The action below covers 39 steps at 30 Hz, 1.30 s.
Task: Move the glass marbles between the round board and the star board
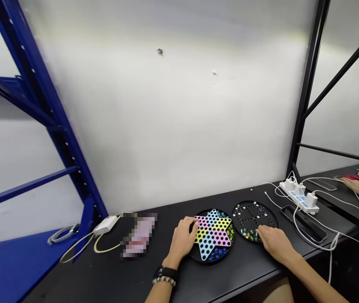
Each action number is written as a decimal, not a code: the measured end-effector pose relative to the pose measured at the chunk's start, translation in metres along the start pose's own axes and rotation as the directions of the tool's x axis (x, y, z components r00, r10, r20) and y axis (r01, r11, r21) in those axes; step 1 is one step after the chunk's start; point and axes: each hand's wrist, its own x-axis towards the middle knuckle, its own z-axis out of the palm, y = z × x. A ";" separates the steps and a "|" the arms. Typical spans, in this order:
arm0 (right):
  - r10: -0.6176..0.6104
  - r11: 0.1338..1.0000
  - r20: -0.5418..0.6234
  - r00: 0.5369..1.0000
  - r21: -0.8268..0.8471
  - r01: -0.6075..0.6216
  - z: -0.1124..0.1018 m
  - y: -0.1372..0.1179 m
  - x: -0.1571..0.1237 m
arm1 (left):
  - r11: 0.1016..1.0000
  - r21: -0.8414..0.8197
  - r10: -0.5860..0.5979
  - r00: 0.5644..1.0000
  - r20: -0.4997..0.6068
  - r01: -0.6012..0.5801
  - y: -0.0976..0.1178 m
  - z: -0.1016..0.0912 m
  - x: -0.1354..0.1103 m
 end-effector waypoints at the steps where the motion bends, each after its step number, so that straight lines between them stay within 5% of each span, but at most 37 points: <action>1: -0.022 0.998 0.004 1.000 -0.058 0.022 0.000 -0.003 -0.001 | 1.000 -0.002 -0.004 1.000 0.003 0.004 0.000 0.000 0.000; 8: -0.181 0.851 0.136 0.974 -0.474 0.225 -0.001 -0.023 -0.002 | 1.000 -0.008 0.004 1.000 -0.007 -0.004 -0.002 0.002 0.000; 25: -0.262 0.809 0.218 0.940 -0.481 0.337 -0.001 -0.009 0.002 | 0.999 -0.022 0.026 0.996 -0.089 -0.029 -0.002 0.004 -0.004; 33: -0.243 0.904 0.153 0.958 -0.323 0.281 0.003 0.001 0.002 | 0.999 -0.037 0.030 0.997 -0.077 -0.033 -0.002 0.002 -0.006; 37: -0.034 0.999 -0.053 0.998 -0.015 0.033 0.004 -0.003 0.014 | 0.995 -0.084 0.036 0.993 -0.115 -0.046 -0.003 0.002 -0.004; 39: 0.119 0.969 -0.120 0.986 0.228 -0.090 0.007 -0.021 0.026 | 0.990 -0.128 0.030 0.987 -0.156 -0.051 -0.002 0.000 -0.003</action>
